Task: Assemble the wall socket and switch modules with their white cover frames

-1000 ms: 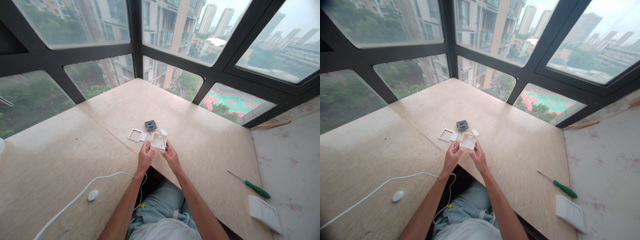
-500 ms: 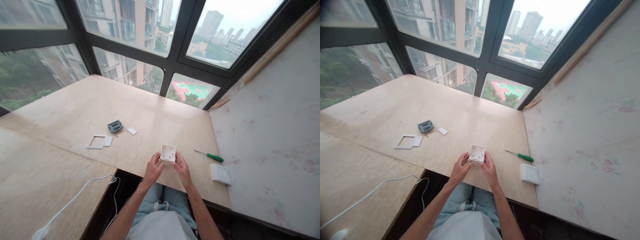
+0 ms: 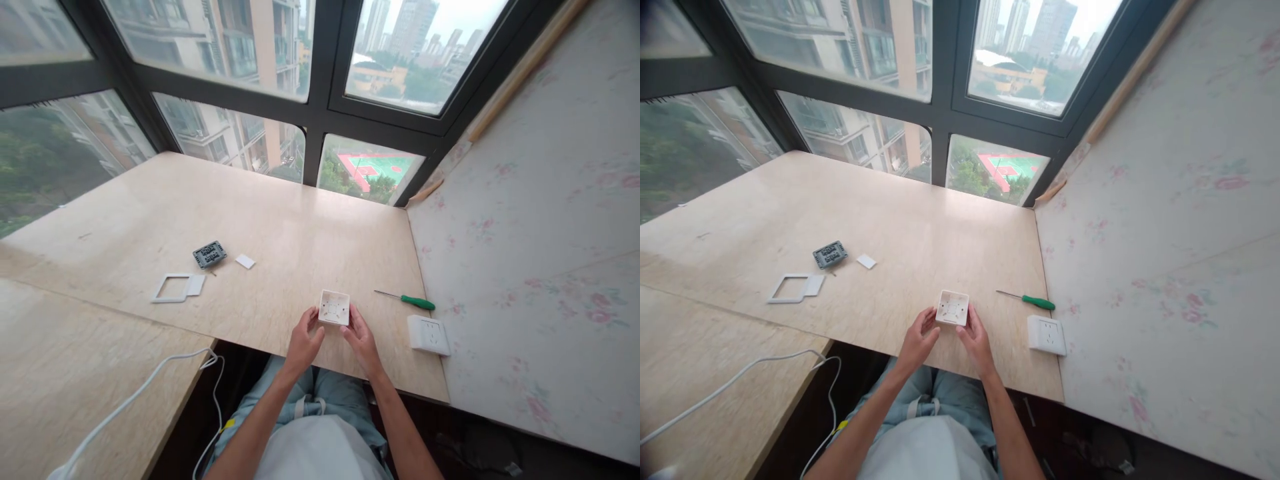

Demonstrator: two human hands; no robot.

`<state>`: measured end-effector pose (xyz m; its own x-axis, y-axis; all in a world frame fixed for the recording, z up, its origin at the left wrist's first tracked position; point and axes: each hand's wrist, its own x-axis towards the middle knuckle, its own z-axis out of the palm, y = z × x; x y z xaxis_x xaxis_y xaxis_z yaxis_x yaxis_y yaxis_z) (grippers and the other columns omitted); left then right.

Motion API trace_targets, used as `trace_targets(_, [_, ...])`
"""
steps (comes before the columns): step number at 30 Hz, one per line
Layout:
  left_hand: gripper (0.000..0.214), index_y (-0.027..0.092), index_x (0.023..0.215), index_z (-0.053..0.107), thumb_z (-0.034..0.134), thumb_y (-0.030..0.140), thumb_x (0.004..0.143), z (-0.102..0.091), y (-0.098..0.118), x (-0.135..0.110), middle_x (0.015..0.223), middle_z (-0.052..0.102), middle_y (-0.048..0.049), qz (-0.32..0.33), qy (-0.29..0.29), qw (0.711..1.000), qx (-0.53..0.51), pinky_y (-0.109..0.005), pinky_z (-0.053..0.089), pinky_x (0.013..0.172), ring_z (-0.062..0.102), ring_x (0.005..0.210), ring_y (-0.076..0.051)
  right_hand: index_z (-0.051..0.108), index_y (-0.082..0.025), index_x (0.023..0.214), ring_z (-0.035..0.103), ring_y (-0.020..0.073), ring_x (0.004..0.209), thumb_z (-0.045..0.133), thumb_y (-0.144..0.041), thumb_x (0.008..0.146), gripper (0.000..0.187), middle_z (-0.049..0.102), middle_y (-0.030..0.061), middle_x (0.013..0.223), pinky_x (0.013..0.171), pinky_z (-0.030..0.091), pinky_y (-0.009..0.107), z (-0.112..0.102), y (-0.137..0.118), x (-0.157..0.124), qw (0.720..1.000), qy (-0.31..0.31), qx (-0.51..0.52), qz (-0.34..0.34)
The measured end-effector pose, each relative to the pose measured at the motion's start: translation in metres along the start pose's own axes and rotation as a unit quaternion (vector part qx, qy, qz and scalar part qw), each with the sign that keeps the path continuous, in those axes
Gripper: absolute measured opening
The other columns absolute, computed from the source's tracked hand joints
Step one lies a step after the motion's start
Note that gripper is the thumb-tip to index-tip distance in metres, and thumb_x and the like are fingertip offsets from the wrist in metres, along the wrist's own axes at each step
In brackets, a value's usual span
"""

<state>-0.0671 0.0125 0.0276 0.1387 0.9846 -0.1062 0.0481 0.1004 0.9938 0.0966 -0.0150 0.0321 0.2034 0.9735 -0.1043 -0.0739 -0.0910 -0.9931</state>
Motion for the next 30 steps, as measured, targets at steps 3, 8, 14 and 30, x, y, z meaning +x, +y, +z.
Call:
trace_targets(3, [0.05,0.015,0.128,0.051,0.061,0.018,0.079,-0.01,0.001,0.006,0.132,0.059,-0.0162,-0.022,0.003,1.0,-0.018,-0.044,0.046,0.108,0.059,0.123,-0.024,0.047,-0.018,0.141,0.046,0.03,0.136,0.068,-0.042,0.08,0.069,0.046,0.0144,0.148,0.111,0.04,0.051,-0.003,0.007,-0.002,1.0,0.028,0.0,0.002])
trace_targets(8, [0.038,0.014,0.117,0.06,0.061,0.017,0.08,-0.052,0.008,0.032,0.12,0.067,-0.0146,-0.004,0.085,0.996,0.029,-0.04,0.054,0.097,0.066,0.111,-0.023,0.05,-0.013,0.134,0.059,0.0308,0.123,0.067,-0.046,0.081,0.065,0.059,0.0203,0.135,0.105,0.046,0.051,-0.018,0.018,-0.007,0.992,0.123,-0.025,0.033])
trace_targets(14, [0.033,0.011,0.115,0.059,0.05,0.018,0.085,-0.144,0.03,0.09,0.115,0.067,-0.0155,0.006,0.292,0.942,0.167,-0.04,0.054,0.094,0.066,0.108,-0.023,0.059,-0.014,0.119,0.068,0.0299,0.107,0.069,-0.049,0.077,0.055,0.07,0.0159,0.118,0.098,0.053,0.047,-0.028,0.019,-0.005,0.99,0.12,-0.039,0.063])
trace_targets(30, [0.103,0.014,0.144,0.036,0.077,0.036,0.052,-0.322,0.067,0.177,0.124,0.062,-0.0131,-0.028,0.052,0.879,0.472,-0.038,0.042,0.1,0.057,0.117,-0.031,0.064,-0.014,0.112,0.072,0.0249,0.089,0.069,-0.055,0.073,0.056,0.074,0.0123,0.104,0.085,0.058,0.037,-0.03,0.035,-0.012,0.988,0.118,-0.084,0.052])
